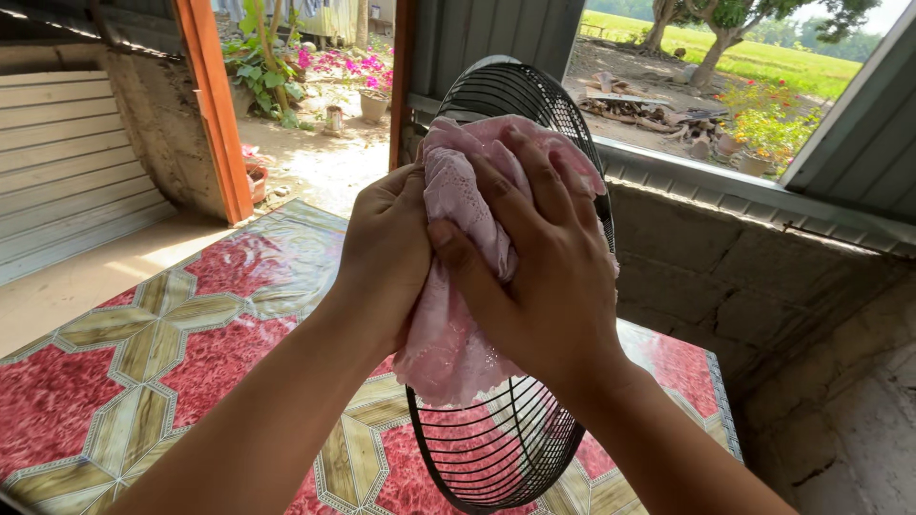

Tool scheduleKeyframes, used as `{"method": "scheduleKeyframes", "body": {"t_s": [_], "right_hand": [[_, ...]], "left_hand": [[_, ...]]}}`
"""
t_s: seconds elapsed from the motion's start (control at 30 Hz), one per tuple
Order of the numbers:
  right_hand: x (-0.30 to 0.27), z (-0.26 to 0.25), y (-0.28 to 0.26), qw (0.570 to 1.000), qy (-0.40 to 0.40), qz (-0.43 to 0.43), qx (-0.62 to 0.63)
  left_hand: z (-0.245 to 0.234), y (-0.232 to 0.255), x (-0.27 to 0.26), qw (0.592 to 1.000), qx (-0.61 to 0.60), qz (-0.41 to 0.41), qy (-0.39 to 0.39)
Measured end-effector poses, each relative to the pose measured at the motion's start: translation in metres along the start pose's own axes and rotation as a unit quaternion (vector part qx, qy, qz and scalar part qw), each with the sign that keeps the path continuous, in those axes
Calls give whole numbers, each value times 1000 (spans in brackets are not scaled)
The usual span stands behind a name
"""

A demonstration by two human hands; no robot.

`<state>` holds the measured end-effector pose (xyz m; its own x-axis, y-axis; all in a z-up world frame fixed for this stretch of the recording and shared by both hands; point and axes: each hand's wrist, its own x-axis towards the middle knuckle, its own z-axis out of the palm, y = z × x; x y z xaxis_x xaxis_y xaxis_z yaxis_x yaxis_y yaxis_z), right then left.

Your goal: The person wipes the blades and central hub of a standing fan using a pink cloth, then cleans the front metal cage and reattaches it to the fan. The person handles the fan blades and cage by hand while wiping with the cloth.

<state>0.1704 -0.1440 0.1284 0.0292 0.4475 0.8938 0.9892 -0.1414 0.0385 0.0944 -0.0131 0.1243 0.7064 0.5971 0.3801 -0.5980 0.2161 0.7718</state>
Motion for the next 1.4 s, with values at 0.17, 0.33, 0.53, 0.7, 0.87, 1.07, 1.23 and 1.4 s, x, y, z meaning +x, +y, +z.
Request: {"method": "scheduleKeyframes", "body": {"t_s": [0.17, 0.33, 0.53, 0.7, 0.87, 1.07, 1.23, 1.4], "right_hand": [[26, -9, 22, 989, 10, 68, 130], [9, -6, 24, 996, 83, -21, -6], [34, -10, 48, 992, 55, 9, 113], [46, -30, 21, 993, 78, -15, 85], [48, -28, 30, 992, 45, 79, 89], [40, -24, 45, 991, 94, 8, 93], [24, -23, 41, 990, 122, -31, -62], [53, -19, 108, 982, 128, 74, 120]], "left_hand": [[15, -2, 6, 994, 110, 11, -1], [17, 1, 4, 998, 40, -6, -41], [22, -6, 10, 992, 119, 19, -33], [21, -15, 18, 986, 153, 41, -45], [25, -12, 20, 988, 142, 41, -37], [40, 1, 21, 984, 177, -3, -14], [38, 2, 21, 989, 142, -6, -47], [53, -5, 27, 981, 176, 13, -79]]}}
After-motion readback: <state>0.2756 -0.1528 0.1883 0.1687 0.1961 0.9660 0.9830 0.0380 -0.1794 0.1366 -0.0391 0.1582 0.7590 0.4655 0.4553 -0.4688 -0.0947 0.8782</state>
